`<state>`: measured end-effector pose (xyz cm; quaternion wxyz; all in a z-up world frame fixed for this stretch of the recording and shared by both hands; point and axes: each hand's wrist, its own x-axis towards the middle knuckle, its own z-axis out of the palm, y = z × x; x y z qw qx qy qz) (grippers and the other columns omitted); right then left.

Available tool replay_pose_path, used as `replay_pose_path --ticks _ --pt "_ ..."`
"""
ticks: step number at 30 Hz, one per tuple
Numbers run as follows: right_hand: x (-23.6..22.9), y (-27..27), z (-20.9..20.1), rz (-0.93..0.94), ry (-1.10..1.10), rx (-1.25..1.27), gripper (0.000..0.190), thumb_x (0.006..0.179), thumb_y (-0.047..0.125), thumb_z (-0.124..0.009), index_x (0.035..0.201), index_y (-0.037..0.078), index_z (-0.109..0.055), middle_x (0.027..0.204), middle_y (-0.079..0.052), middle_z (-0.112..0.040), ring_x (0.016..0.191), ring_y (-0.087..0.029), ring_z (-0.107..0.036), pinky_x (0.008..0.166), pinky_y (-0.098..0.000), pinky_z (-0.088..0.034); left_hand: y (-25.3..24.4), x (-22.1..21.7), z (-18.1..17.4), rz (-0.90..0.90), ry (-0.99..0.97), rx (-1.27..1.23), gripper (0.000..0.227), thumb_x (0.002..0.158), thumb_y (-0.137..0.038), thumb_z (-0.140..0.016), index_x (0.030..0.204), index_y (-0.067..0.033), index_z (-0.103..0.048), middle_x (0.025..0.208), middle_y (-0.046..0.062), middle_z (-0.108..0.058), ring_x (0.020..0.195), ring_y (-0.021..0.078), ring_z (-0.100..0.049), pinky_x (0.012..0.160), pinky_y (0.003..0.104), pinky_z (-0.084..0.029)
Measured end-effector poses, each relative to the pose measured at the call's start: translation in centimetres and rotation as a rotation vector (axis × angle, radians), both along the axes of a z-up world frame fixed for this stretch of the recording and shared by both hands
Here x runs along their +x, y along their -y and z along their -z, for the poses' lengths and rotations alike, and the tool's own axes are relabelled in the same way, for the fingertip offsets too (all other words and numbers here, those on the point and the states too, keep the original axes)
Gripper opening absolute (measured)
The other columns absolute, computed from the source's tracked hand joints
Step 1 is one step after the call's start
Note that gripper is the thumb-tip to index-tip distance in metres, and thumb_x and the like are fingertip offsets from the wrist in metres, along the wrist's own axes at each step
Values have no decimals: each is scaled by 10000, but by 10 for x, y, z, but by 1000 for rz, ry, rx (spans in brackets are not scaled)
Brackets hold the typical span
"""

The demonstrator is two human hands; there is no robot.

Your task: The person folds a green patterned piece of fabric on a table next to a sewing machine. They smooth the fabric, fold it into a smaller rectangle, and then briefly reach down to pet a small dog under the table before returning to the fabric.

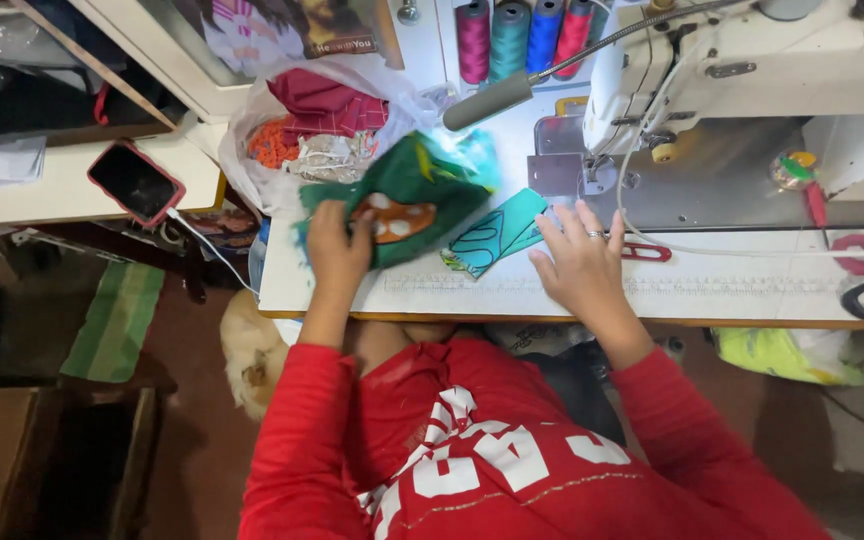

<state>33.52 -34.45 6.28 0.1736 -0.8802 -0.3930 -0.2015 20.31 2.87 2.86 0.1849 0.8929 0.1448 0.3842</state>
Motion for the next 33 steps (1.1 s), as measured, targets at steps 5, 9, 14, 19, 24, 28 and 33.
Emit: replay_pose_path --ticks 5,9,14,19,24,28,33 --pt "1 -7 -1 -64 23 -11 457 960 351 -632 1393 205 -633 1428 -138 -600 1429 -398 -480 1153 -752 -174 4 -42 -40 -189 198 122 277 915 -236 -824 838 -169 -566 795 -16 -505 747 263 -597 722 369 -422" --pt "0 -27 -16 -189 10 -57 541 899 161 -587 1436 225 -577 1515 -97 -535 1491 -356 -418 1157 -713 -247 19 -33 -47 -193 29 323 520 932 -474 -710 1303 -119 -627 1286 152 -586 1202 377 -562 944 521 -404" --pt "51 -59 4 -297 -9 -242 514 824 252 -654 1332 315 -618 1366 15 -613 1386 -251 -533 1166 -637 -333 53 -23 -52 -70 -336 311 589 910 -559 -620 1425 -273 -617 1523 127 -534 1415 445 -431 1034 809 -231" --pt "94 -71 -8 -416 -23 -356 76 899 326 -679 958 283 -702 925 86 -661 995 -181 -691 929 -400 -540 53 -25 -56 -20 -487 173 781 866 -780 -544 1453 -267 -591 1564 110 -505 1462 462 -379 1062 843 -174" --pt "116 -75 -43 -532 -962 155 143 1005 229 -613 1031 171 -741 716 49 -603 735 -102 -568 723 -307 -501 52 -27 -74 104 -635 60 804 832 -765 -600 1500 -324 -526 1601 48 -455 1501 413 -324 1140 792 -119" --pt "111 -83 -30 -514 -1158 410 147 984 116 -619 1109 102 -695 618 28 -629 505 -43 -530 452 -176 -444 38 -25 -77 200 -660 65 849 751 -783 -666 1462 -332 -558 1594 -10 -463 1513 367 -314 1188 735 -143" --pt "118 -101 32 -332 -936 449 239 973 180 -674 1199 233 -733 741 47 -721 579 -52 -589 556 -223 -498 26 -32 -86 245 -756 -82 644 672 -656 -777 1233 -351 -699 1529 -105 -540 1553 298 -257 1230 714 -56"
